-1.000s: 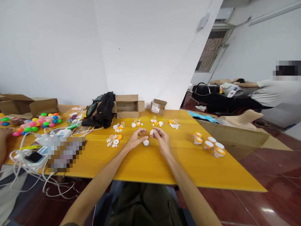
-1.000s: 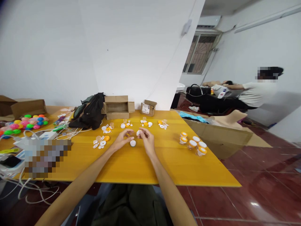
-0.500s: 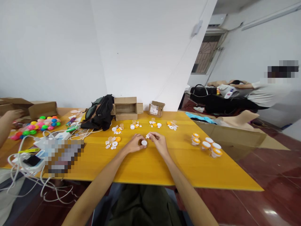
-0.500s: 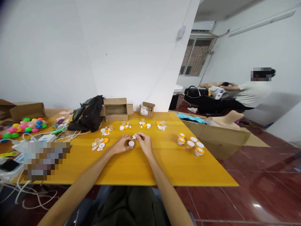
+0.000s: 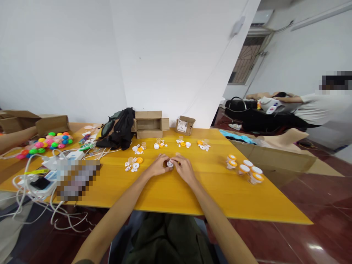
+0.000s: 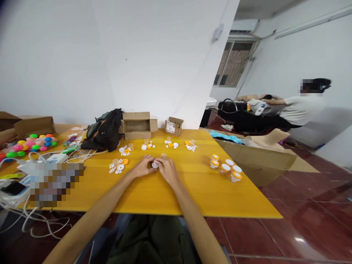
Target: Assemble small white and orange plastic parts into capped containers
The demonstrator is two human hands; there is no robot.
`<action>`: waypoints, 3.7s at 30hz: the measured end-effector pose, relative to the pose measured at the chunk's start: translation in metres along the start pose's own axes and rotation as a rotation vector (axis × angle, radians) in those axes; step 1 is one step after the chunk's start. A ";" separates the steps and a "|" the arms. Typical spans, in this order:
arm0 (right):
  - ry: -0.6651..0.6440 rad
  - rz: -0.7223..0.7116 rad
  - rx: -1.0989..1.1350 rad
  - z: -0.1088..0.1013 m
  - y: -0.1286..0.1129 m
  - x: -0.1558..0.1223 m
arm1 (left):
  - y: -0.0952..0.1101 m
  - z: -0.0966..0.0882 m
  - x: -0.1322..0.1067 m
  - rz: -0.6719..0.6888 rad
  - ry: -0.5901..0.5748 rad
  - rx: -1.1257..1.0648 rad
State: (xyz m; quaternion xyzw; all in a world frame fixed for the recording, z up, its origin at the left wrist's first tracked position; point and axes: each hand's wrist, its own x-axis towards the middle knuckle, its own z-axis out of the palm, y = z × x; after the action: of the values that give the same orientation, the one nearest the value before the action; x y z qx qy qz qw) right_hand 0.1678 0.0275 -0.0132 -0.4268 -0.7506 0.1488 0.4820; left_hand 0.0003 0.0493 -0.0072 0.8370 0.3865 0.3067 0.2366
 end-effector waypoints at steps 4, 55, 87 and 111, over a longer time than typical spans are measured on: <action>-0.016 -0.032 -0.090 0.000 0.001 -0.002 | -0.002 0.002 0.000 0.007 0.007 -0.010; -0.033 -0.156 -0.315 0.001 0.003 -0.004 | -0.002 0.003 0.000 0.047 -0.028 0.069; 0.064 0.283 0.347 -0.002 0.001 0.005 | 0.008 -0.004 0.005 -0.139 0.150 -0.449; -0.104 0.727 0.984 0.003 -0.013 0.009 | 0.022 -0.005 0.004 -0.217 0.200 -0.761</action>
State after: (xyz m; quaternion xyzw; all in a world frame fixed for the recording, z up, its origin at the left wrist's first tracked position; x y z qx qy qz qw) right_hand 0.1573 0.0268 -0.0010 -0.3752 -0.4225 0.6535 0.5036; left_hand 0.0101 0.0401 0.0115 0.6103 0.3524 0.4809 0.5217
